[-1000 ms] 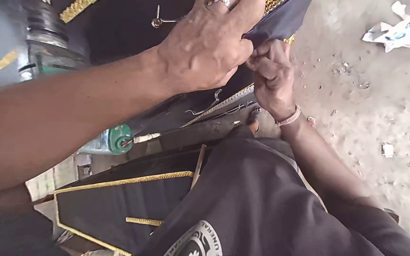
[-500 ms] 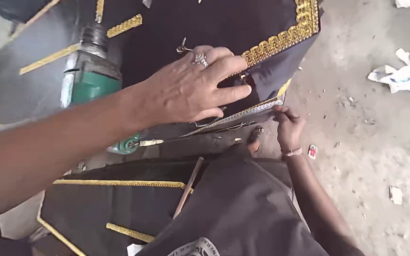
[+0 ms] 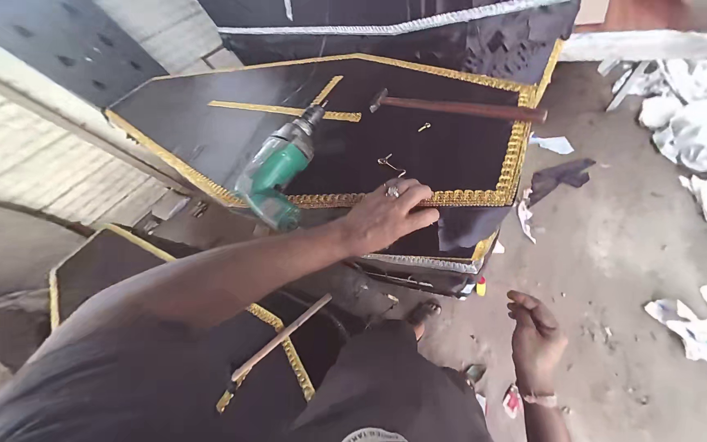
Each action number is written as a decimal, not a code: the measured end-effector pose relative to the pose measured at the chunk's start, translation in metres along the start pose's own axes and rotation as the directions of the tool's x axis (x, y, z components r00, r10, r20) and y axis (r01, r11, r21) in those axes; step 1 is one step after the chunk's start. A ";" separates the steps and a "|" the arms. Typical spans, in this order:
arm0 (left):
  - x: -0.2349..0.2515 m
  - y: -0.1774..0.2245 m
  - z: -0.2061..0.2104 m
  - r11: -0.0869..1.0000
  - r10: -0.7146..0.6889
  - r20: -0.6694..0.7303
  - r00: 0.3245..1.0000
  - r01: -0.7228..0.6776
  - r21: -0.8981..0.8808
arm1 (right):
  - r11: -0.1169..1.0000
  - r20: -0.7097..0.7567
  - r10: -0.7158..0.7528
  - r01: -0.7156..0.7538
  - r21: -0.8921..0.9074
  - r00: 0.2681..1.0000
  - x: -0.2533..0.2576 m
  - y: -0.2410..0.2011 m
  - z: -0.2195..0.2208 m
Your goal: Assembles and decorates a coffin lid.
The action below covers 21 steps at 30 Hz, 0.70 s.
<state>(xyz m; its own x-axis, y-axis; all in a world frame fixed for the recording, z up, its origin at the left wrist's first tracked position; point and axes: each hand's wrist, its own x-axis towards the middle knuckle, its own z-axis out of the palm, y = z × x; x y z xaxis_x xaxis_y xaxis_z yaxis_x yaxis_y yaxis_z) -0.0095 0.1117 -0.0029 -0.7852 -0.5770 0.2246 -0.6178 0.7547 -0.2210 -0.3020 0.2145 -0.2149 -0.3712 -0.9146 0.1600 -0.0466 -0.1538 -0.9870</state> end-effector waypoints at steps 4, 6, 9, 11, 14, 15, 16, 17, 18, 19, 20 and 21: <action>-0.037 0.040 0.018 0.977 -0.213 -0.104 0.971 0.213 -0.012 | 0.993 0.099 -0.107 0.112 -0.045 0.989 -0.003 -0.014 -0.024; -0.052 0.050 0.019 0.969 -0.236 -0.273 0.933 0.246 0.003 | 0.991 0.150 -0.112 0.121 -0.053 0.982 -0.002 -0.019 -0.031; -0.068 0.033 -0.012 0.881 -0.388 -0.458 0.800 0.468 0.070 | 0.996 0.196 -0.076 0.083 -0.030 0.978 0.011 -0.030 -0.036; -0.078 -0.003 -0.053 0.685 -0.654 -0.397 0.644 0.726 0.050 | 0.996 0.224 -0.089 0.093 -0.009 0.971 0.030 -0.041 -0.033; -0.089 -0.083 -0.099 0.380 -0.923 -0.115 0.367 0.917 -0.121 | 0.985 0.263 -0.175 0.166 0.055 0.949 0.064 -0.061 -0.018; -0.093 -0.109 -0.101 0.301 -0.951 0.020 0.308 0.941 -0.154 | 0.977 0.264 -0.210 0.197 0.077 0.941 0.075 -0.067 -0.010; -0.096 -0.132 -0.096 0.234 -0.954 0.151 0.260 0.957 -0.170 | 0.968 0.266 -0.249 0.234 0.089 0.931 0.086 -0.073 -0.004; -0.100 -0.152 -0.086 0.202 -0.940 0.244 0.238 0.965 -0.165 | 0.957 0.266 -0.288 0.271 0.100 0.920 0.097 -0.077 0.002; -0.100 -0.167 -0.076 0.195 -0.924 0.304 0.234 0.969 -0.153 | 0.946 0.265 -0.323 0.304 0.111 0.908 0.109 -0.079 0.007; -0.098 -0.176 -0.069 0.208 -0.913 0.331 0.238 0.970 -0.125 | 0.938 0.265 -0.347 0.327 0.118 0.899 0.121 -0.079 0.012; -0.094 -0.179 -0.068 0.213 -0.907 0.351 0.235 0.972 -0.101 | 0.933 0.263 -0.359 0.337 0.124 0.896 0.132 -0.077 0.015; -0.091 -0.177 -0.069 0.209 -0.906 0.361 0.219 0.976 -0.068 | 0.934 0.253 -0.355 0.332 0.130 0.900 0.142 -0.074 0.018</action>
<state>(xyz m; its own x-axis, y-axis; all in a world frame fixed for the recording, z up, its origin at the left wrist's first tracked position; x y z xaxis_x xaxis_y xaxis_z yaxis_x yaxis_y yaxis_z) 0.1742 0.0521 0.0814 0.3726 -0.9233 -0.0934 -0.8923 -0.3841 0.2373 -0.3350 0.0891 -0.1187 -0.0833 -0.8630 0.4982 -0.0467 -0.4960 -0.8670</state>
